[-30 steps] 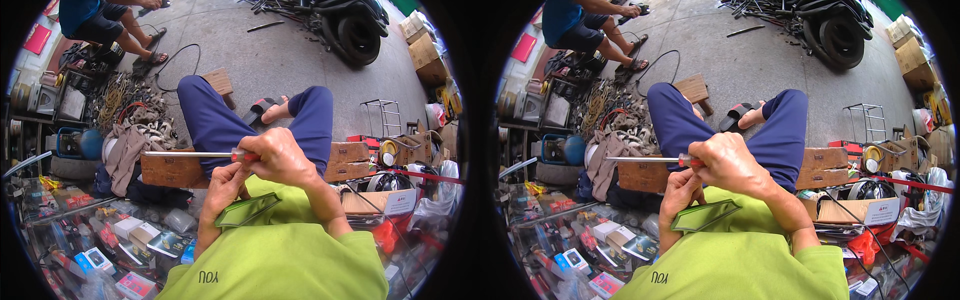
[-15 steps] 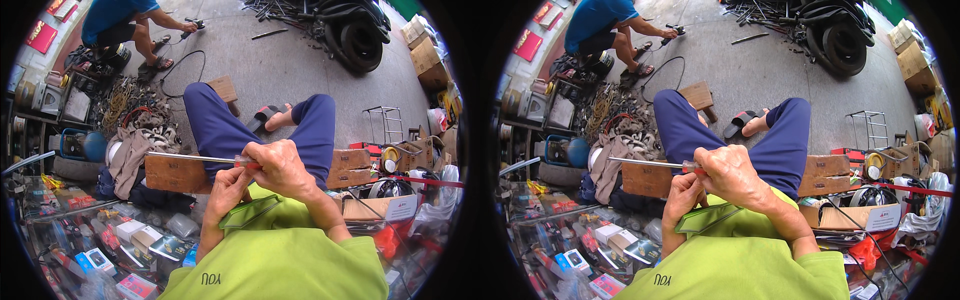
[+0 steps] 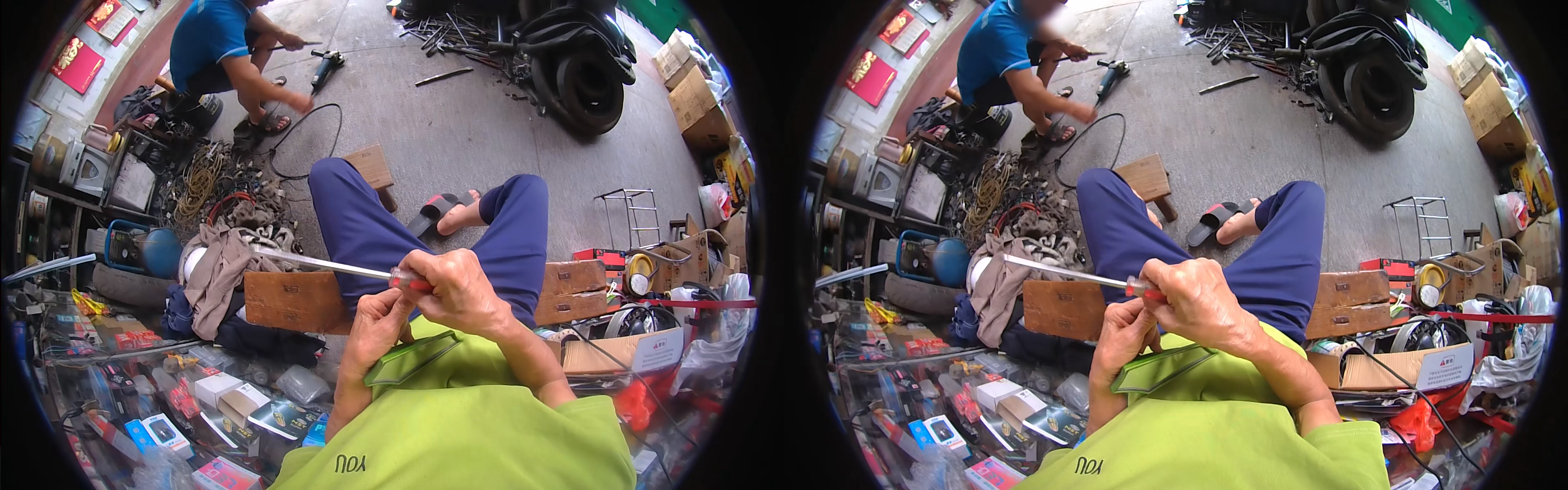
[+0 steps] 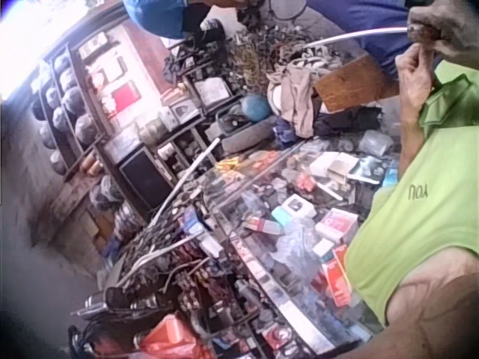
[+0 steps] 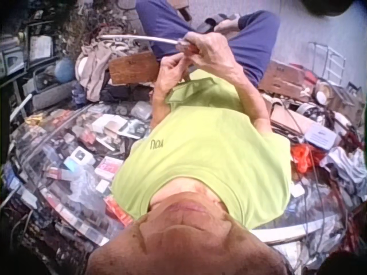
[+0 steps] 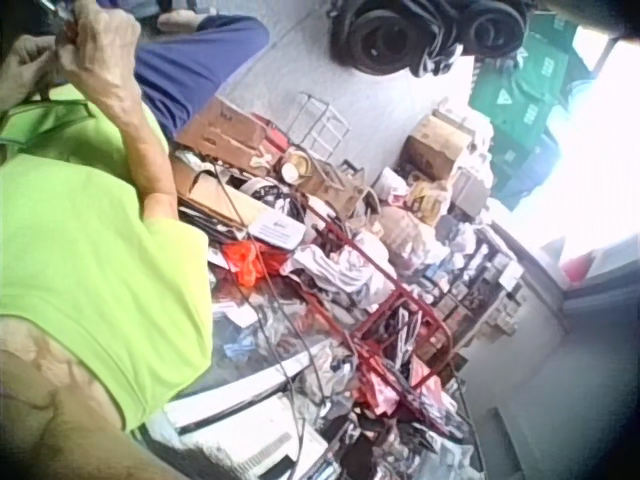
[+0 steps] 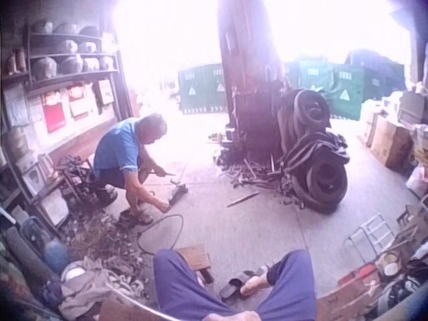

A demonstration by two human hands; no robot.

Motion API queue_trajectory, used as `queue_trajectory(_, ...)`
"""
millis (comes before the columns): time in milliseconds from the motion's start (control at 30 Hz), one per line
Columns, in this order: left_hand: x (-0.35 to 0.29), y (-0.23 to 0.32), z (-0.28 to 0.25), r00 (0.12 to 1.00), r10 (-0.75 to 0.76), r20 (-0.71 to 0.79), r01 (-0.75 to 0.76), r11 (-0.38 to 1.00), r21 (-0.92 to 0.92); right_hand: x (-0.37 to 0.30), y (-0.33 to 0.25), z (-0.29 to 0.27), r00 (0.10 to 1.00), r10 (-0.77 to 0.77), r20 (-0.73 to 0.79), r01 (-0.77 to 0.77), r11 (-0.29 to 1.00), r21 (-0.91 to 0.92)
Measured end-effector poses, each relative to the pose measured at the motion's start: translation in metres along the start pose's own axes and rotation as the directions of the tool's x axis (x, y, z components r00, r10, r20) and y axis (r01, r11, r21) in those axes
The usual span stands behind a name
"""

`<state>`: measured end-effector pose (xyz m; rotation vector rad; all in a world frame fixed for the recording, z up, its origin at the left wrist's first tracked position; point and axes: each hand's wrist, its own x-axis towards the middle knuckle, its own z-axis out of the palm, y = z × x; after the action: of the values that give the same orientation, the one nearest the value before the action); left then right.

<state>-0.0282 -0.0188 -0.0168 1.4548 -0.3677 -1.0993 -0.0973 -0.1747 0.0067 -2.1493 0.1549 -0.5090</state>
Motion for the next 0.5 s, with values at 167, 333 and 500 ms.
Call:
queue_trajectory(167, -0.001, 0.009, 0.003, 0.999, -0.038, -0.017, 0.039, 0.998, 0.052, 0.000, 0.013, -0.001, 0.987, 0.162, -0.005, -0.159, 0.973, 0.166)
queue_trajectory(333, 0.000, 0.015, 0.009, 0.997, -0.020, -0.069, 0.026, 0.995, 0.097, 0.001, 0.027, -0.008, 0.933, 0.354, -0.055, -0.337, 0.919, 0.206)
queue_trajectory(500, -0.001, 0.017, -0.009, 0.981, 0.032, -0.189, -0.058, 0.989, -0.133, -0.013, 0.002, -0.025, 0.913, 0.377, -0.155, -0.344, 0.917, 0.204)
